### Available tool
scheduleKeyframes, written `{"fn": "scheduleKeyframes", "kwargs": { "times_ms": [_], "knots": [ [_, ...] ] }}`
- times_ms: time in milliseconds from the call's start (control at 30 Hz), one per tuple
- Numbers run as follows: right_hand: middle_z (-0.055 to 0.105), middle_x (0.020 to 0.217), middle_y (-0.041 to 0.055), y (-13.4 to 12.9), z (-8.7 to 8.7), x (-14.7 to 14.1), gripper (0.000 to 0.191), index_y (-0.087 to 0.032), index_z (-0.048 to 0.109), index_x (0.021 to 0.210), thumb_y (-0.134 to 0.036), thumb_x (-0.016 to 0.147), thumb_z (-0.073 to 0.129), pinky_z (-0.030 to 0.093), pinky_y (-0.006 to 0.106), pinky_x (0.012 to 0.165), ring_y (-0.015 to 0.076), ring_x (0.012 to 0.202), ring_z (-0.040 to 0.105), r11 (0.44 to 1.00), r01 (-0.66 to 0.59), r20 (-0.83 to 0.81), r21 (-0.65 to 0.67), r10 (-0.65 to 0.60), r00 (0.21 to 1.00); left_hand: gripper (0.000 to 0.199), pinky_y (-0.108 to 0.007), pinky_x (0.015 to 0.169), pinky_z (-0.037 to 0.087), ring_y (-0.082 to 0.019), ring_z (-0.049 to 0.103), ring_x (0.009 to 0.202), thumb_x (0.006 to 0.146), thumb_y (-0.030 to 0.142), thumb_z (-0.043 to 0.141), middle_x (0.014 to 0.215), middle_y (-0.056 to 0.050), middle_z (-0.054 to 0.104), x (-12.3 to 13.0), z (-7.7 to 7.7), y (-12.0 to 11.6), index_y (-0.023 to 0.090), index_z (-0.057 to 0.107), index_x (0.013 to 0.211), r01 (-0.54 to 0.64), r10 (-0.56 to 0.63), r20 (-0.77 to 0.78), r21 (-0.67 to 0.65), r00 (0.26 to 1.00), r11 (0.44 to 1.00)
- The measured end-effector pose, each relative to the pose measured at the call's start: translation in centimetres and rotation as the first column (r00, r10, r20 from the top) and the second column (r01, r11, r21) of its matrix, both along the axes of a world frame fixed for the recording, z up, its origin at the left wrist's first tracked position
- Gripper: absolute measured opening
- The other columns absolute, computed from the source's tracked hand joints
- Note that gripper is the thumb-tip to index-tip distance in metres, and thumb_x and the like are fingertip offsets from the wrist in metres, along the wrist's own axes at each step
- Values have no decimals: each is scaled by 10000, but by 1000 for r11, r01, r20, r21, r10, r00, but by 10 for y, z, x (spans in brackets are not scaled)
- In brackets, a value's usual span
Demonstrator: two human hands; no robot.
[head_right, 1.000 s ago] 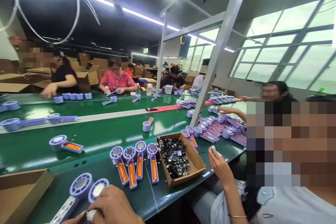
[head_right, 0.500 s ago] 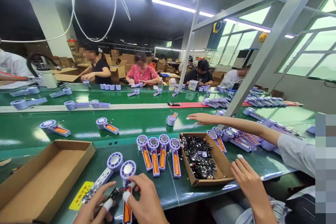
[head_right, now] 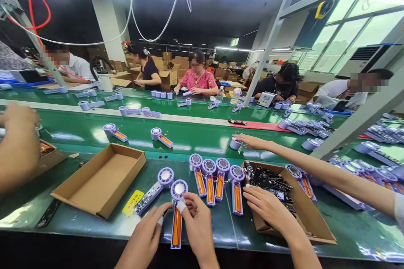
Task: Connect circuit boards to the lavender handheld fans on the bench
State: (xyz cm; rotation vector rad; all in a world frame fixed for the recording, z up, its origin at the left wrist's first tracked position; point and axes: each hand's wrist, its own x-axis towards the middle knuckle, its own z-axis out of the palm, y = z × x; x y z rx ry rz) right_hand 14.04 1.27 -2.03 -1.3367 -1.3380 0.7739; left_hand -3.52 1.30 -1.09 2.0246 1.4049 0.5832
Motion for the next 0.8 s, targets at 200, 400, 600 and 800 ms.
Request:
{"fn": "scheduleKeyframes", "kwargs": {
  "times_ms": [200,400,600,800],
  "knots": [
    [592,1217,76,-28,2,79,277,-220,592,1168,-381,946,552,531,393,856,192,1006,606,972,129,119,196,-154,981,621,-330,741,550,-231,705,853,839,12,288,1040,-96,652,6,18,-3,324,576,1292,1,5,-255,24,967,1000],
    [705,1087,84,-35,-13,193,485,-316,713,1033,-227,1011,237,258,576,1077,248,1128,574,926,29,401,375,-191,896,475,-355,933,522,-227,654,1096,890,141,381,1185,-102,689,5,7,-3,229,505,1340,-138,139,210,-20,968,990],
    [669,1196,93,-28,-13,283,591,-308,474,1408,-103,885,291,397,562,898,287,1065,612,826,-434,911,359,-209,355,305,-358,856,550,-225,690,990,918,201,388,1147,-114,704,10,9,-6,197,578,1157,-176,201,316,-106,927,979],
    [683,1003,100,-31,53,161,523,-343,565,1291,-125,950,235,434,515,805,269,899,623,806,-139,708,576,-407,577,369,-337,932,546,-215,666,1098,922,148,382,1192,-122,695,11,1,-12,156,597,1222,-133,103,169,177,980,975]
  ]
}}
